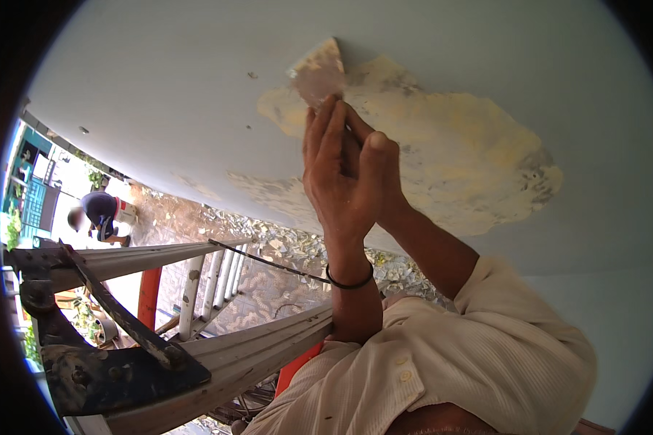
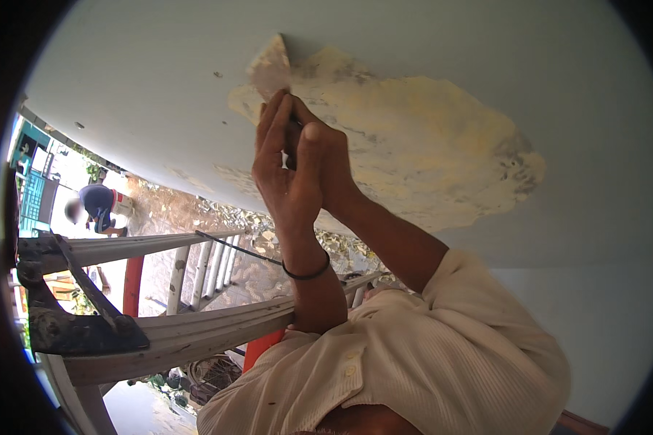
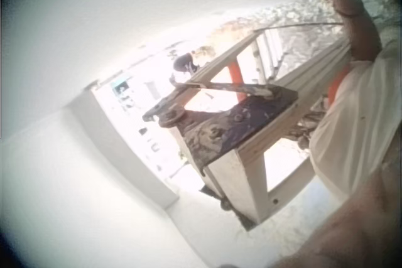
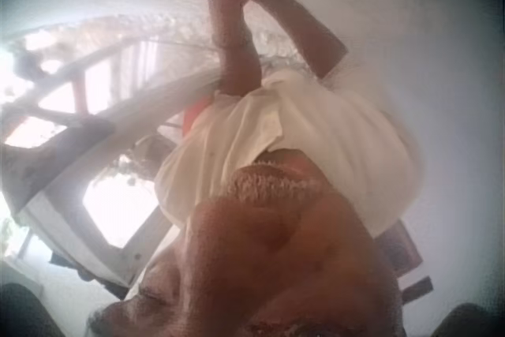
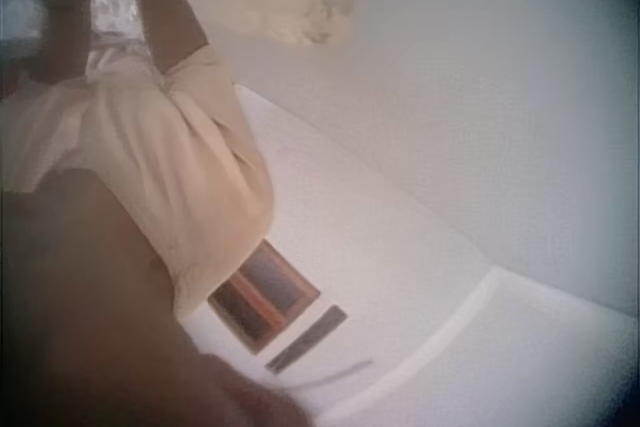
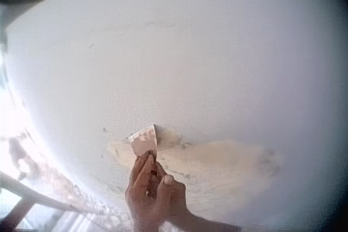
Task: The person stands on a ladder and uses a putty knife to apply and smooth a yellowish plaster-like compound onto a ceiling. They repeatedly spread the material, scrape excess, and occasionally wipe the surface with their hand to check smoothness.
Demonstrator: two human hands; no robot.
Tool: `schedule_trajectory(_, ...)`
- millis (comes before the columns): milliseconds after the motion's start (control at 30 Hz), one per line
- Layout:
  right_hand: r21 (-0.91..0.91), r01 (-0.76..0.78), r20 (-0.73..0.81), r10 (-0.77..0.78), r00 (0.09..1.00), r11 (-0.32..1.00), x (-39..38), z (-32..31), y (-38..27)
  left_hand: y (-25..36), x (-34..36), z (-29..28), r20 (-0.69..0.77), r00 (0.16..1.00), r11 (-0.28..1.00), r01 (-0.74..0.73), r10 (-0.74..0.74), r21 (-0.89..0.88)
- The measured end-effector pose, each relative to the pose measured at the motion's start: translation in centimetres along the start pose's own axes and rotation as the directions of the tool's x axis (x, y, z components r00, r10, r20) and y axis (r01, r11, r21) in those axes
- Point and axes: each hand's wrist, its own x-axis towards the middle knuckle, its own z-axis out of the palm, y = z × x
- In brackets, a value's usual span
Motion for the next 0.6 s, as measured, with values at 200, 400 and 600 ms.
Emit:
schedule_trajectory(200,-0.046,0.045,-0.079,-0.048,0.996,0.998,-3.8,-3.7,1.3,1.5,-0.5,0.8,0.245,0.968,0.998,0.058,-0.059,0.01)
schedule_trajectory(400,-0.124,0.041,-0.013,-0.043,0.999,0.991,-0.7,-2.2,-1.0,1.7,-0.1,0.7,0.173,0.984,0.999,-0.033,0.038,-0.035)
schedule_trajectory(600,0.24,-0.057,-0.096,0.082,0.992,0.969,-2.4,-1.5,0.0,2.6,-1.0,0.6,0.248,0.968,0.997,-0.06,0.048,0.042)
